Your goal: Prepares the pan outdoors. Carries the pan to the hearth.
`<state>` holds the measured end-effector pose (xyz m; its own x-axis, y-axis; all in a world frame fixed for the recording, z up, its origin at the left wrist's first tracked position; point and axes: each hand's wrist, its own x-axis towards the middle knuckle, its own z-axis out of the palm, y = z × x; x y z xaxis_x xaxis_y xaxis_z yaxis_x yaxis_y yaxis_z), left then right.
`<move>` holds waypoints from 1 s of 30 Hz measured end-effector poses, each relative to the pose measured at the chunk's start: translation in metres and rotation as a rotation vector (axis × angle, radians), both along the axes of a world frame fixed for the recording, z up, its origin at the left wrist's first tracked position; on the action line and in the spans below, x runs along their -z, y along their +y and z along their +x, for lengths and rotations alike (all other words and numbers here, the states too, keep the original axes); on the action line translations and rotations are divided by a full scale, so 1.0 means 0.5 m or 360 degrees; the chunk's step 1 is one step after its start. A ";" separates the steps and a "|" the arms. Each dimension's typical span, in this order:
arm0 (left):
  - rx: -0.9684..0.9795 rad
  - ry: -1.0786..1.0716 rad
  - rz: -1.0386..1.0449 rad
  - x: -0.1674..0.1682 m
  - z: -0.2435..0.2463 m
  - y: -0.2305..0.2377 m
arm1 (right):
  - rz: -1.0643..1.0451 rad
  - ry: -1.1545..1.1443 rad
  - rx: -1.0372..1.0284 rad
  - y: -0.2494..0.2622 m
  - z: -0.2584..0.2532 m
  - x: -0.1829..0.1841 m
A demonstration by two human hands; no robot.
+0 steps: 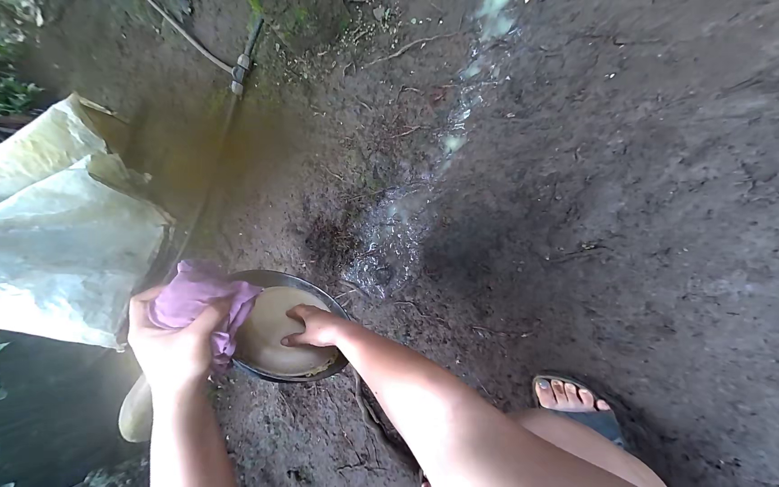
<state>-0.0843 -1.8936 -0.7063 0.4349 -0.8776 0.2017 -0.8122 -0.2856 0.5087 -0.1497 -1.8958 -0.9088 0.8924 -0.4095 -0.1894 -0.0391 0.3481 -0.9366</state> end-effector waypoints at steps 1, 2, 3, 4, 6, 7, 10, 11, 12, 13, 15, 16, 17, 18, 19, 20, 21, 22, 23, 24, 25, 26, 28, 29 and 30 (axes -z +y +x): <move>0.0001 0.0000 -0.0002 0.000 -0.001 0.000 | 0.0002 -0.0005 0.0002 0.000 -0.001 -0.001; -0.0001 -0.0004 -0.0003 0.000 0.000 -0.001 | 0.0001 -0.0004 0.0002 -0.001 -0.001 -0.002; -0.0002 -0.0010 0.0003 -0.001 0.000 -0.001 | 0.0000 -0.0004 0.0000 -0.001 -0.001 -0.003; -0.0002 -0.0020 0.0006 -0.001 0.000 0.000 | 0.0003 -0.0004 0.0002 -0.001 -0.001 -0.003; 0.0001 -0.0026 0.0008 -0.003 0.001 0.000 | 0.0002 0.0000 -0.0001 -0.001 -0.002 -0.004; 0.0003 -0.0019 0.0002 -0.003 0.001 0.000 | -0.0001 0.0002 -0.0002 -0.001 -0.002 -0.004; 0.0008 -0.0007 -0.0013 -0.004 0.001 0.001 | -0.0003 0.0003 -0.0004 -0.001 -0.003 -0.005; 0.0007 -0.0012 -0.0014 -0.004 0.001 0.001 | -0.0005 0.0004 -0.0006 -0.001 -0.004 -0.006; 0.0006 -0.0011 -0.0014 -0.005 0.002 0.002 | -0.0008 0.0008 -0.0009 -0.002 -0.004 -0.007; 0.0006 -0.0008 -0.0016 -0.005 0.002 0.003 | -0.0013 0.0012 -0.0013 -0.002 -0.005 -0.008; 0.0000 0.0019 -0.0031 -0.005 0.005 0.008 | -0.0032 0.0018 -0.0018 -0.003 -0.007 -0.009; -0.0003 0.0031 -0.0043 -0.004 0.006 0.012 | -0.0043 0.0025 -0.0022 -0.002 -0.007 -0.009; -0.0009 0.0038 -0.0060 -0.002 0.006 0.016 | -0.0056 0.0036 -0.0032 -0.002 -0.007 -0.008; -0.0011 0.0050 -0.0080 0.000 0.007 0.021 | -0.0067 0.0048 -0.0041 -0.002 -0.008 -0.008; -0.0015 0.0066 -0.0098 0.002 0.007 0.027 | -0.0078 0.0064 -0.0053 -0.001 -0.009 -0.008; -0.0020 0.0080 -0.0119 0.004 0.009 0.033 | -0.0090 0.0079 -0.0064 0.000 -0.012 -0.008; -0.0029 0.0093 -0.0143 0.007 0.010 0.039 | -0.0104 0.0095 -0.0072 0.001 -0.014 -0.007; -0.0041 0.0104 -0.0165 0.008 0.011 0.044 | -0.0124 0.0114 -0.0080 0.002 -0.016 -0.008; -0.0051 0.0118 -0.0194 0.011 0.012 0.051 | -0.0152 0.0135 -0.0083 0.002 -0.018 -0.007; -0.0055 0.0133 -0.0226 0.014 0.014 0.059 | -0.0177 0.0155 -0.0084 0.003 -0.020 -0.007; -0.0056 0.0156 -0.0260 0.017 0.016 0.068 | -0.0207 0.0180 -0.0088 0.003 -0.023 -0.007; -0.0062 0.0178 -0.0301 0.022 0.019 0.078 | -0.0240 0.0211 -0.0100 0.002 -0.028 -0.008; -0.0102 0.0239 -0.0401 0.033 0.027 0.110 | -0.0312 0.0294 -0.0148 0.005 -0.038 -0.013; -0.0140 0.0276 -0.0451 0.038 0.025 0.128 | -0.0356 0.0343 -0.0154 0.009 -0.043 -0.014; -0.0194 0.0324 -0.0493 0.042 0.019 0.145 | -0.0405 0.0392 -0.0142 0.011 -0.050 -0.018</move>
<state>-0.0749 -1.8210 -0.7273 0.5906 -0.7281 0.3479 -0.6554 -0.1812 0.7333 -0.1750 -1.8901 -0.8998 0.8671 -0.3937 -0.3052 -0.2939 0.0904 -0.9515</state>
